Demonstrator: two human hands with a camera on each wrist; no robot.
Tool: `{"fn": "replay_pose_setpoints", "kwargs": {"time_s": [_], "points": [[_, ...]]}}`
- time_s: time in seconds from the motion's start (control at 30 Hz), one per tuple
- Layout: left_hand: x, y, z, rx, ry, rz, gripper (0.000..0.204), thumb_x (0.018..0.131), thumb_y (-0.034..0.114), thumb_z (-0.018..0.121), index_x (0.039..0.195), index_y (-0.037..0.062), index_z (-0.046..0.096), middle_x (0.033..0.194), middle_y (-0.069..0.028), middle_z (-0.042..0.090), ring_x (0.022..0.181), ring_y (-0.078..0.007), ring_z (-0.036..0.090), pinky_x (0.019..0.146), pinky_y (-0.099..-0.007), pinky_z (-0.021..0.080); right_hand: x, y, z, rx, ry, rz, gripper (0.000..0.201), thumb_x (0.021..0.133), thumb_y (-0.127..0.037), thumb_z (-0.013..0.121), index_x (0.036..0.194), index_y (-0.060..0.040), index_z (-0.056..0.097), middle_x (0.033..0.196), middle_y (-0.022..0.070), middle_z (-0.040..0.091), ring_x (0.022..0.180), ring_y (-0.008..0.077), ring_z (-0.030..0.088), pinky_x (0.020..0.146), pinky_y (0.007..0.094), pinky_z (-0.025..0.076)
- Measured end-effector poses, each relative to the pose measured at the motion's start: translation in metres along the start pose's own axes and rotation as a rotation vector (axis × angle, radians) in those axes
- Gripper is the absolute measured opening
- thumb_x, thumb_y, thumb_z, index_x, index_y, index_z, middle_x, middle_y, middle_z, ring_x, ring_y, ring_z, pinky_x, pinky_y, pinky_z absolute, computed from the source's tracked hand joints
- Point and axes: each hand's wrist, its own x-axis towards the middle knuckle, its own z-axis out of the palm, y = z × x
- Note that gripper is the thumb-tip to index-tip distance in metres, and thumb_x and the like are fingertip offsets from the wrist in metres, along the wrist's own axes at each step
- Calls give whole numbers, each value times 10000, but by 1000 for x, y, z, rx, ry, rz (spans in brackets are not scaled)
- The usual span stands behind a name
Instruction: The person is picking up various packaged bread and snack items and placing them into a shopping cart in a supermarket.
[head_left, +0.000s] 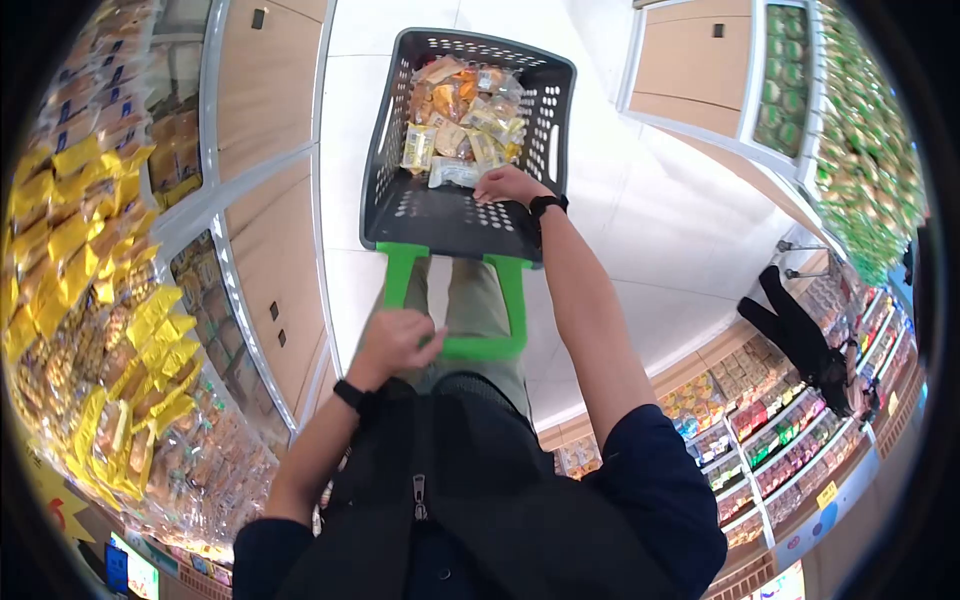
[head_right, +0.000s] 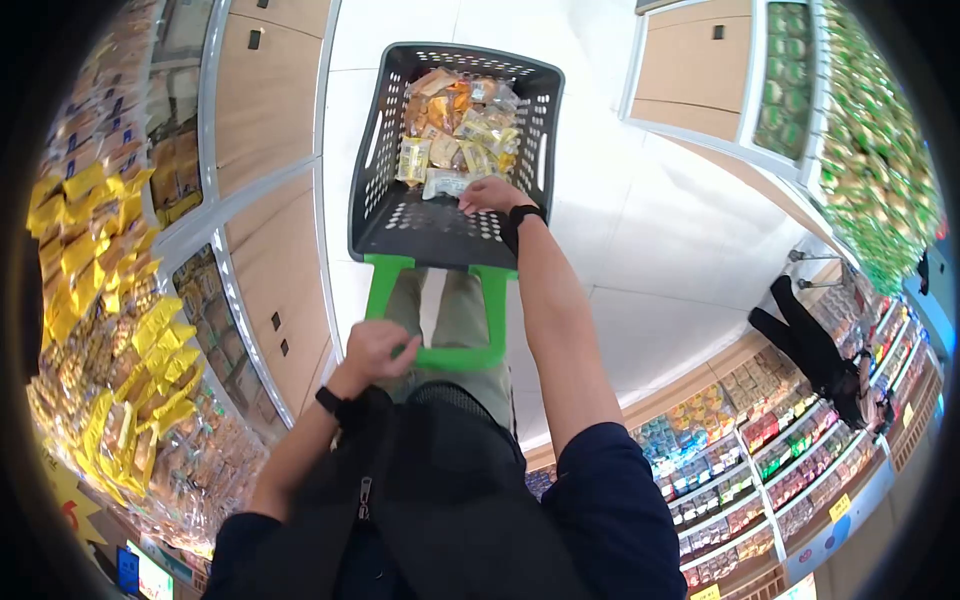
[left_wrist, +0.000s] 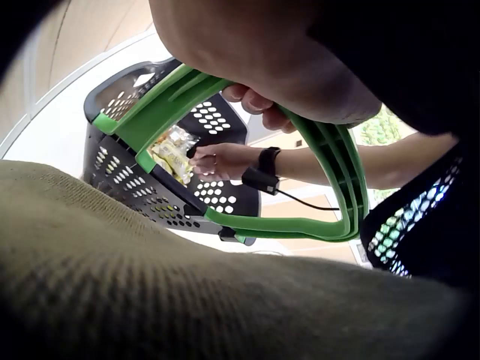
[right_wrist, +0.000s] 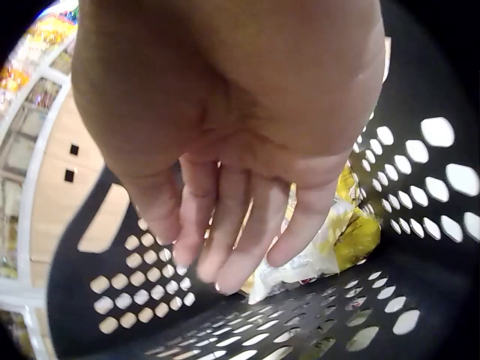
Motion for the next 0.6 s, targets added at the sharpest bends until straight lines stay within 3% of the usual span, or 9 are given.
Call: {"fn": "replay_pose_setpoints", "kwargs": {"time_s": [0.07,0.1,0.17,0.2,0.27,0.3,0.4,0.47,0.6], "points": [[7,-4,-3,-28,-3,-12,234,734,103,759,602,88,566,545,-63,506,468,-240,526,432,-363,387,49,8,-9,-369,125,11,266,909,-216,662,1076,-10,692,983,111,730,902,201,710,801,301,554],[9,-9,-2,-19,-17,-22,260,724,90,760,582,88,542,537,-58,483,458,-231,505,424,-356,363,70,7,-8,-356,114,7,266,909,-216,662,1076,-10,692,983,111,730,902,201,710,801,301,554],[13,-17,-2,-9,-52,-22,271,699,76,755,574,97,516,532,-48,464,449,-221,485,416,-348,347,99,4,-2,-599,577,-321,300,861,-257,671,1069,-43,704,973,137,731,905,321,693,809,393,534],[15,-21,-2,-7,-65,-23,270,689,70,750,574,103,509,532,-41,459,446,-215,479,413,-343,342,116,0,-2,-585,572,-314,300,861,-257,671,1069,-43,704,973,137,731,905,321,693,809,393,534],[24,-27,-5,-23,-95,-42,263,680,66,746,579,106,507,536,-32,460,449,-204,482,411,-334,341,149,-1,-4,-545,592,-322,350,860,-228,651,1160,-50,670,1087,181,698,980,398,645,866,435,517],[28,-29,-5,-38,-105,-51,257,671,62,742,585,108,504,540,-22,462,451,-193,485,410,-325,341,180,16,-12,-536,586,-374,436,845,-230,680,1244,-64,625,1197,202,651,1055,379,632,921,443,494],[34,-40,-3,-62,-95,-68,234,669,69,743,607,98,520,543,-7,453,460,-170,490,420,-304,352,233,19,-23,-402,700,-387,496,823,-235,714,1273,-61,598,1267,232,602,1114,374,613,953,450,477],[39,-41,-2,-82,-91,-77,222,674,72,744,617,93,530,549,-4,454,468,-164,495,427,-295,363,259,22,-38,-476,662,-367,590,811,-217,722,1338,-38,525,1317,235,567,1136,396,601,954,469,486],[35,-46,-5,-102,-109,-90,199,689,80,745,638,86,552,563,-3,457,487,-154,502,446,-277,390,272,20,-32,-680,596,-158,706,808,-163,692,1435,-64,382,1396,210,500,1155,433,579,957,498,502]]}}
